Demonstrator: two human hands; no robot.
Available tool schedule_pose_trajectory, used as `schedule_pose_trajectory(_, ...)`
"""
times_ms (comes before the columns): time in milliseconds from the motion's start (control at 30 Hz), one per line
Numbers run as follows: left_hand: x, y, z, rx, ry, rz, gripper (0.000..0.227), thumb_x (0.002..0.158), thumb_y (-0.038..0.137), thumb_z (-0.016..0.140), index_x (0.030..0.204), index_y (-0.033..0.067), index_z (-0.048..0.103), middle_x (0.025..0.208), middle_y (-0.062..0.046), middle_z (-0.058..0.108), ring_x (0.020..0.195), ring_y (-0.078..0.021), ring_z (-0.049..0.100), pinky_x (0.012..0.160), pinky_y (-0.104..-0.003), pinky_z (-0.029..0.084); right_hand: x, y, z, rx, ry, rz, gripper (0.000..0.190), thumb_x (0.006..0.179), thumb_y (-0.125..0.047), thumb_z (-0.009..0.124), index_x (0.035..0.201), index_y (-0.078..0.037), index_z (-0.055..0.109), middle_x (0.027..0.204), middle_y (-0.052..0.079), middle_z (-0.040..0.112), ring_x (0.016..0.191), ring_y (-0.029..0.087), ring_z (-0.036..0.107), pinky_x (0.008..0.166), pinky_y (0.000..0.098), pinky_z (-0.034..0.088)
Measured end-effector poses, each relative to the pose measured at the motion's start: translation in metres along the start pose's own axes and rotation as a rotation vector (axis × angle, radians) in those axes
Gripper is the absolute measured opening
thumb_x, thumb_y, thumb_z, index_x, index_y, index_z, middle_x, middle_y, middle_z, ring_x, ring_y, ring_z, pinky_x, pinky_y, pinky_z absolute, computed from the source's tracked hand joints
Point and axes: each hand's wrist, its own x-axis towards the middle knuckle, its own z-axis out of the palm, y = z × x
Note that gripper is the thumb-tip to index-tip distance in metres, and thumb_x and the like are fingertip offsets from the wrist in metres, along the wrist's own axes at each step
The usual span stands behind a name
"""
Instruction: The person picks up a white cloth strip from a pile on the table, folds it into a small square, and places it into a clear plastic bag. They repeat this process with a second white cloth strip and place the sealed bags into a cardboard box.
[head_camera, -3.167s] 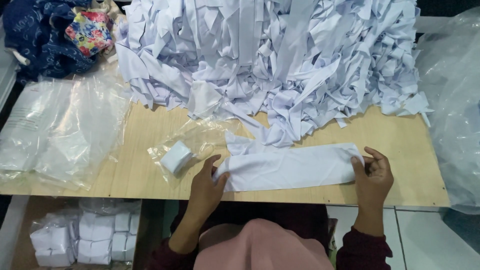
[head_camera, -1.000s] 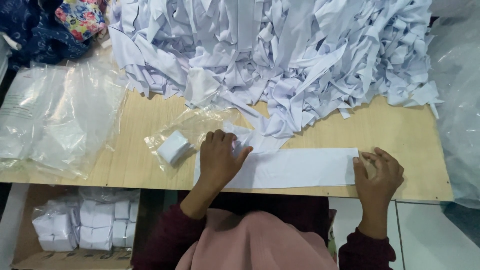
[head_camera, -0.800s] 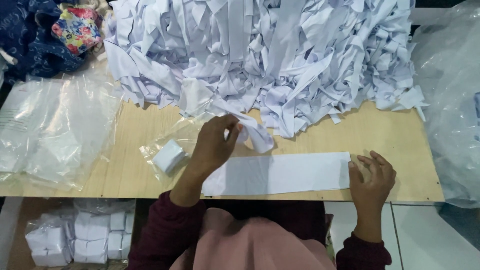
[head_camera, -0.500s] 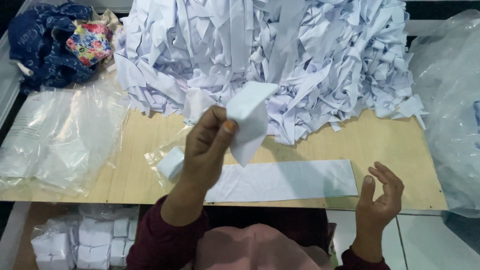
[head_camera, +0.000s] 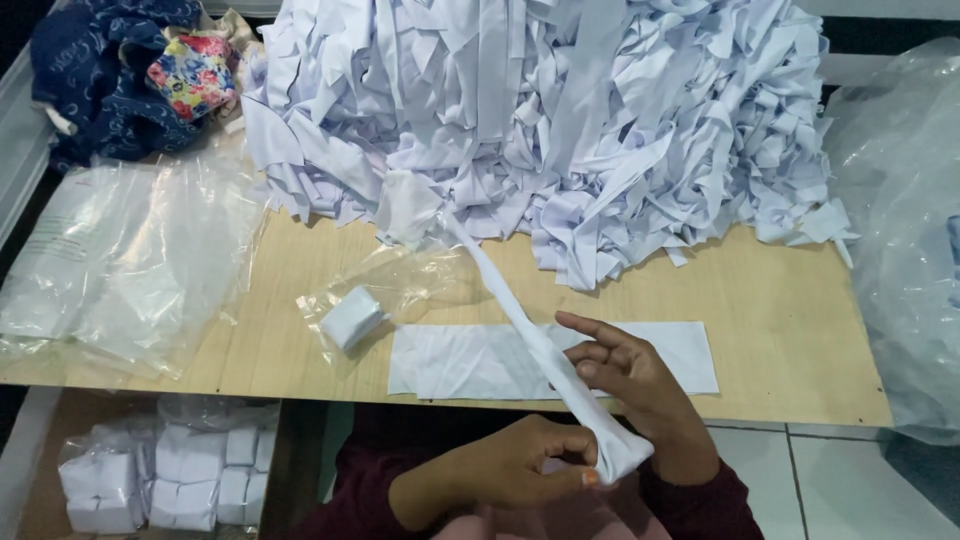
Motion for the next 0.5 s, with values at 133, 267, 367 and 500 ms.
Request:
schedule_pose_trajectory(133,0.0,-0.002,0.005,0.126,-0.091,0.013,0.023,0.103,0.034,0.054,0.098,0.0118,0.058,0.083,-0.003,0.06,0.075,-0.0149,0.053,0.075,-0.032,0.043,0.012,-0.033,0.05,-0.119,-0.011,0.127,0.074,0.081,-0.002,0.075,0.151,-0.01,0.05,0.109,0.021,0.077,0.077,0.019,0.074,0.058,0.026,0.062)
schedule_pose_trajectory(267,-0.003,0.008,0.001,0.085,-0.118,-0.031,0.019,0.104,0.031,0.052,0.103,0.0151,0.062,0.099,0.002,0.066,0.087,-0.0129,0.06,0.084,-0.029,0.046,-0.007,-0.049,0.051,-0.118,0.219,-0.022,0.05,0.084,0.001,0.07,0.134,0.0,0.065,0.104,0.023,0.079,0.074,0.022,0.072,0.069,0.0293,0.062)
schedule_pose_trajectory(367,-0.003,-0.007,-0.007,0.046,-0.002,0.013,0.037,0.103,0.045,0.05,0.104,0.0108,0.063,0.092,0.001,0.062,0.08,-0.009,0.055,0.072,-0.026,0.045,-0.027,-0.042,0.016,0.123,0.431,-0.479,0.038,0.092,0.009,0.06,0.128,0.0,0.064,0.089,0.02,0.071,0.07,0.021,0.064,0.061,0.029,0.058)
schedule_pose_trajectory(500,-0.002,-0.021,-0.03,0.253,0.404,0.078,0.029,0.103,0.029,0.051,0.124,0.0123,0.063,0.125,-0.007,0.07,0.106,-0.0187,0.068,0.088,-0.032,0.051,-0.065,-0.036,-0.067,0.428,0.147,-0.863,0.036,0.11,-0.011,0.049,0.142,-0.009,0.067,0.112,0.019,0.067,0.095,0.036,0.066,0.075,0.0434,0.055)
